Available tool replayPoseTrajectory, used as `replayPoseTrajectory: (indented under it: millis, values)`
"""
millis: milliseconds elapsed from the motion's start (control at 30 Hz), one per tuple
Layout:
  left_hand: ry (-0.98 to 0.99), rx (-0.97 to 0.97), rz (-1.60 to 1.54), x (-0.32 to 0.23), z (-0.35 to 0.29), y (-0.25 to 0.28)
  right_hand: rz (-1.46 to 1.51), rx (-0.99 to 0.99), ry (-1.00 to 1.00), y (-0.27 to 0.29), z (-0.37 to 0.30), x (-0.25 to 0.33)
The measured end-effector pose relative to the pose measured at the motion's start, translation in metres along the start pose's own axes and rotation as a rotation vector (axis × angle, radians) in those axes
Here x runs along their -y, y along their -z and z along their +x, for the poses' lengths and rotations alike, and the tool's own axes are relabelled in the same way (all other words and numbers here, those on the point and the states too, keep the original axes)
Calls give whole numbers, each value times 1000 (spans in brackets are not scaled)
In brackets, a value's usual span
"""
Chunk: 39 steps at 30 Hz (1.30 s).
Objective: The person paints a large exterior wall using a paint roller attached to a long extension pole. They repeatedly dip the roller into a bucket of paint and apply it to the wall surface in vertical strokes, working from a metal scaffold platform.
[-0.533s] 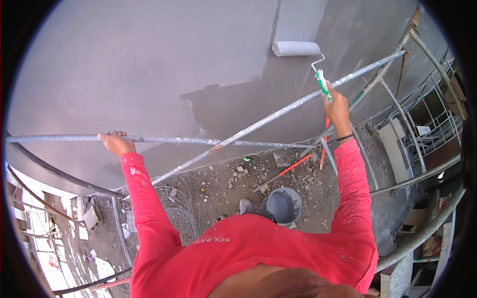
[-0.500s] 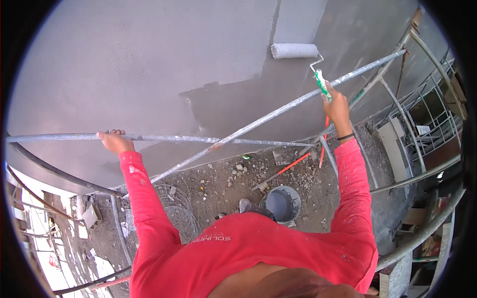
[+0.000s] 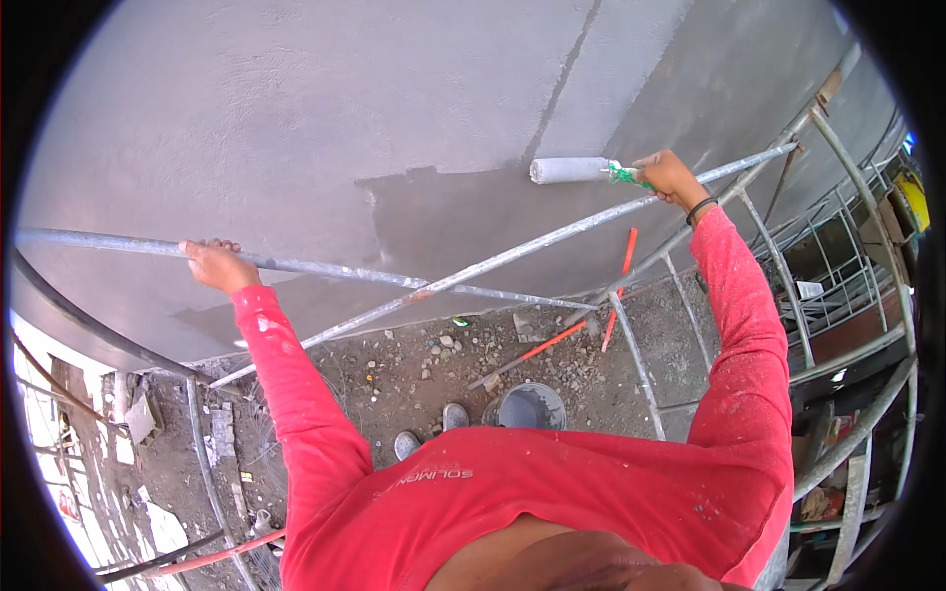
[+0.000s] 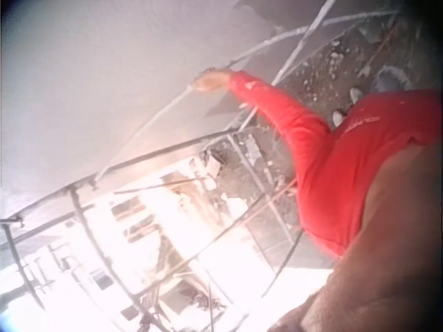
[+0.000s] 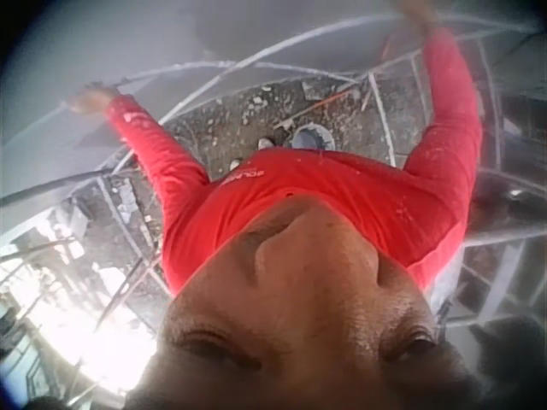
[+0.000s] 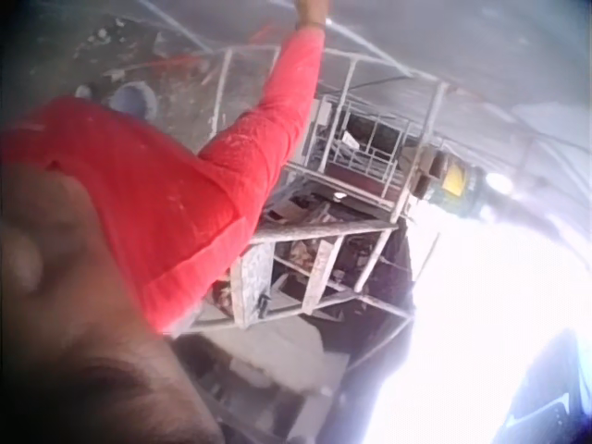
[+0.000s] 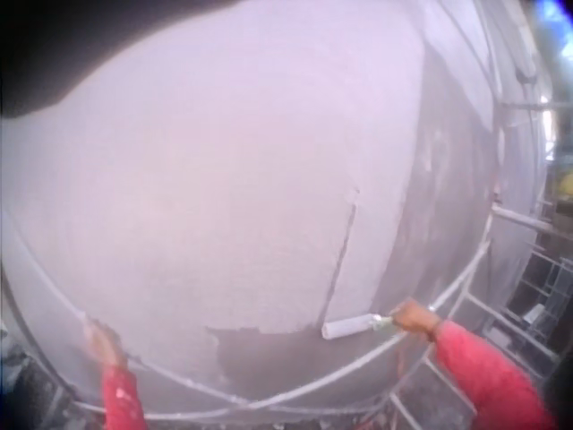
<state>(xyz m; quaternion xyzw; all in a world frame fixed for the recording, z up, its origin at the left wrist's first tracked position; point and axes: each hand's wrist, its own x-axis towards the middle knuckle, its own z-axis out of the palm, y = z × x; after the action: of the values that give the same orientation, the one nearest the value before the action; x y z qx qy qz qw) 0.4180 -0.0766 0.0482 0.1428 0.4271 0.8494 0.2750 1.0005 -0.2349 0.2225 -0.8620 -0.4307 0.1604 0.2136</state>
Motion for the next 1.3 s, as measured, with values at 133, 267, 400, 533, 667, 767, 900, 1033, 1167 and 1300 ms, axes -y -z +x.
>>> replayPoseTrajectory:
  millis: [133, 267, 400, 533, 667, 767, 900, 1033, 1167, 1300]
  values:
    - [1, 1, -36, -1, 10, 5, 93, -67, 35, 34, -32, 26]
    - [-9, 22, -12, 5, 15, 6, 105, -181, 105, 70, -59, 41]
    - [10, 26, -38, 3, 12, 4, 100, -298, 156, 102, -78, 58]
    - [25, 20, -34, -4, 9, 5, 116, -372, 206, 133, -91, 80]
    - [45, 19, -44, -4, 5, 4, 159, -488, 272, 174, -106, 101]
    - [25, -9, -24, 0, 10, 7, 223, -552, 352, 201, -105, 116]
    - [21, -3, -31, 2, 12, 7, 257, -659, 462, 237, -99, 143]
    - [37, -20, -48, -4, 9, 2, 273, -755, 537, 276, -87, 175]
    - [49, -14, -43, -7, 2, -2, 290, -814, 620, 316, -61, 198]
    - [43, -3, -38, -11, 6, 4, 236, -927, 633, 271, -81, 219]
